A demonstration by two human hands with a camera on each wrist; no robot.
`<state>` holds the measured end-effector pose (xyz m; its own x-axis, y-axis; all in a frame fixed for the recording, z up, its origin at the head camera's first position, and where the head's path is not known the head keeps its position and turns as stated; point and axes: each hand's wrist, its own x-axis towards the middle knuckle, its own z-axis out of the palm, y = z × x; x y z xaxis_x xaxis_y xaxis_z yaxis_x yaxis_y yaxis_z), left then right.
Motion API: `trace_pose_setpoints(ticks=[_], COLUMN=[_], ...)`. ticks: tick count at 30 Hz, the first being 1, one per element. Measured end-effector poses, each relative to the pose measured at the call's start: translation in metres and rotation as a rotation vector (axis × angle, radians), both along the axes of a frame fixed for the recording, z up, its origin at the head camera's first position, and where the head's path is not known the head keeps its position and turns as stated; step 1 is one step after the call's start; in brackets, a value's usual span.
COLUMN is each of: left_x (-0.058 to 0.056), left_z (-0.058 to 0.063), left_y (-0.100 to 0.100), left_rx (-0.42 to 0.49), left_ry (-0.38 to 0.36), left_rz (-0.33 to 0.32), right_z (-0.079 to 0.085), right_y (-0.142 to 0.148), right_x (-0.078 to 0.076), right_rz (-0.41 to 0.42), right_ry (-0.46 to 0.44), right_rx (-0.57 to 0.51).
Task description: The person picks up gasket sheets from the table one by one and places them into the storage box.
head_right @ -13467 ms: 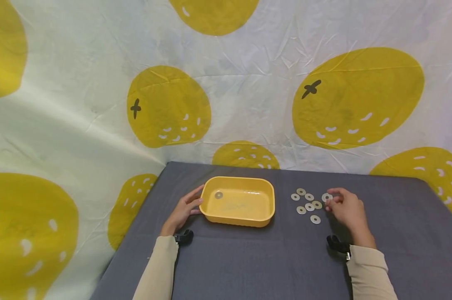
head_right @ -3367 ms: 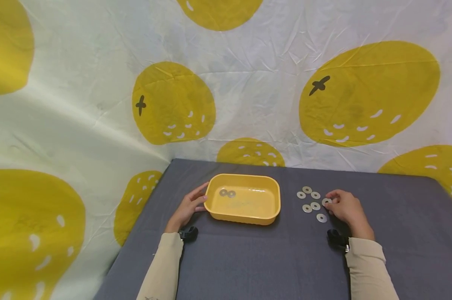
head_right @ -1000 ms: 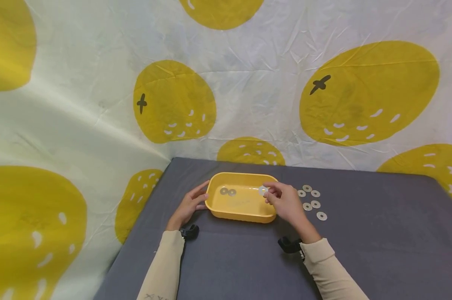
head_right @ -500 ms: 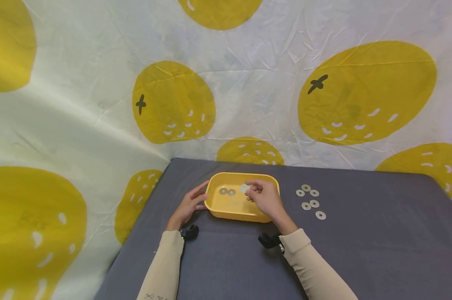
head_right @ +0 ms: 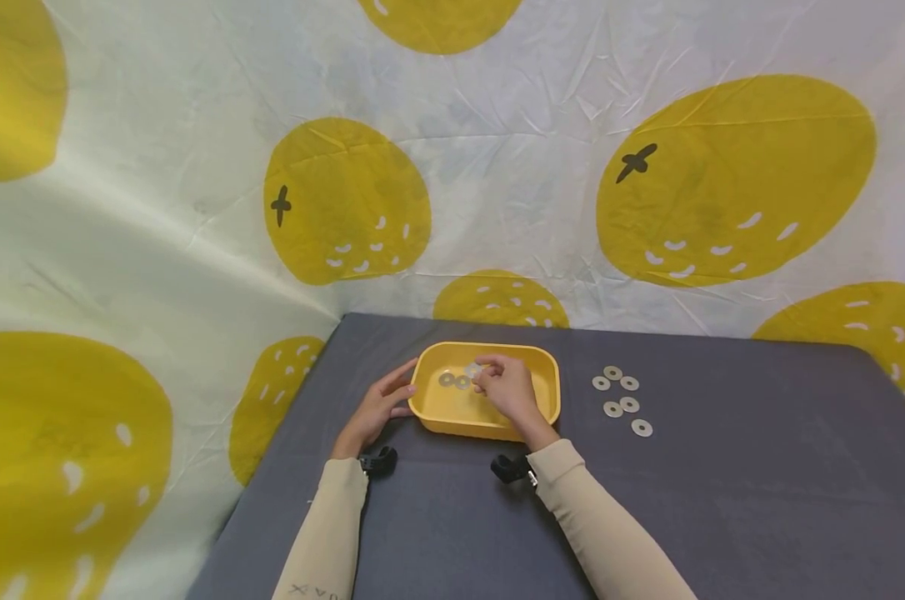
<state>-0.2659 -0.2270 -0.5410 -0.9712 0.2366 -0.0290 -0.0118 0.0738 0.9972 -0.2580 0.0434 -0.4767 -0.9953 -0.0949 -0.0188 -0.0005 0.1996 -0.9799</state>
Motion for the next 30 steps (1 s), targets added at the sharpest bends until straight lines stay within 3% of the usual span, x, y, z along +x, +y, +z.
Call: trace_pose_setpoints(ticks=[11, 24, 30], left_x=[0.001, 0.000, -0.001], left_z=[0.002, 0.002, 0.001], left_y=[-0.001, 0.000, -0.001], left_rx=[0.008, 0.004, 0.004], left_ry=[0.002, -0.008, -0.007], left_rz=[-0.007, -0.014, -0.016], right_z=[-0.007, -0.012, -0.015], right_y=[-0.009, -0.009, -0.010], right_x=[-0.020, -0.023, -0.023], right_rz=[-0.010, -0.051, -0.042], right_ry=[-0.076, 0.000, 0.040], right_rx=[0.016, 0.427, 0.537])
